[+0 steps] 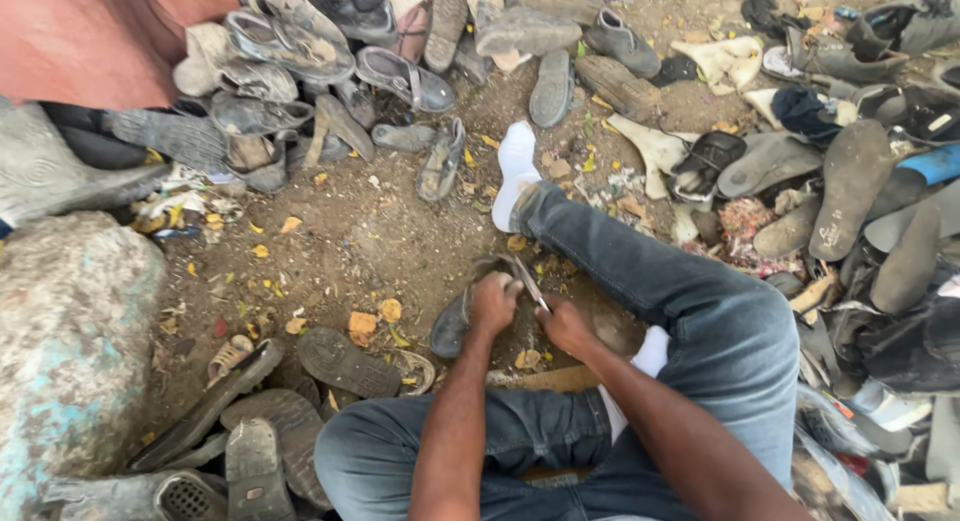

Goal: The person sits on the ground and uses a knife to cut apart several discarded shoes, separating soles and uppers. The person handles each shoe one at a time, cutting through the material and discarding the pieces.

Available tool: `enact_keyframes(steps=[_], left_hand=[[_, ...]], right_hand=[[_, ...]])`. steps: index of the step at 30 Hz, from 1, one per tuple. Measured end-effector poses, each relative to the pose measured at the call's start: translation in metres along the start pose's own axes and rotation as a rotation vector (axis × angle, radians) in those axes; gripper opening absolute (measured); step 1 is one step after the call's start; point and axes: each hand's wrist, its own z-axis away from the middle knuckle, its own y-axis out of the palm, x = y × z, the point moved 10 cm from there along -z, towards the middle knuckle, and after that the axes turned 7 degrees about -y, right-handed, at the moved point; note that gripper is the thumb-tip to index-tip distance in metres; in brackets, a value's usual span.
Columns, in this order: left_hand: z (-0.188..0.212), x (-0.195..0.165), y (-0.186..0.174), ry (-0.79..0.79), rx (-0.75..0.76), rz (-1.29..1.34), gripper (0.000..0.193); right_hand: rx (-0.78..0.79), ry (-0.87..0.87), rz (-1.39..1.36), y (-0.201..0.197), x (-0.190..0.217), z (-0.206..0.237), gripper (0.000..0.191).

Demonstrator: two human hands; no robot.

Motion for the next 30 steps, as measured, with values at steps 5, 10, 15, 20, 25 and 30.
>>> enact_keyframes(steps=[5,10,15,20,25,30], left_hand=[[-0.018,0.007,-0.007,-0.045,-0.098,0.114,0.027],[-0.031,0.012,-0.007,-0.049,-0.120,0.100,0.027],[-0.033,0.029,-0.003,-0.091,-0.148,0.173,0.028],[-0.040,0.042,0.001,-0.096,-0.158,0.231,0.026],[-0.041,0.049,-0.010,-0.119,-0.253,0.247,0.026],[-0.041,0.051,-0.005,-0.174,-0.199,0.300,0.026]], right_hand=[[0.056,0.301,-0.027,0.013,-0.020,-0.020,0.038],[0.079,0.138,0.066,0.017,-0.017,-0.034,0.033],[0.221,0.147,-0.006,0.017,-0.043,-0.026,0.030],[0.263,0.090,0.165,0.020,-0.033,-0.059,0.029],[0.208,0.113,0.113,0.032,-0.018,-0.039,0.028],[0.152,0.118,-0.042,0.037,-0.027,-0.007,0.028]])
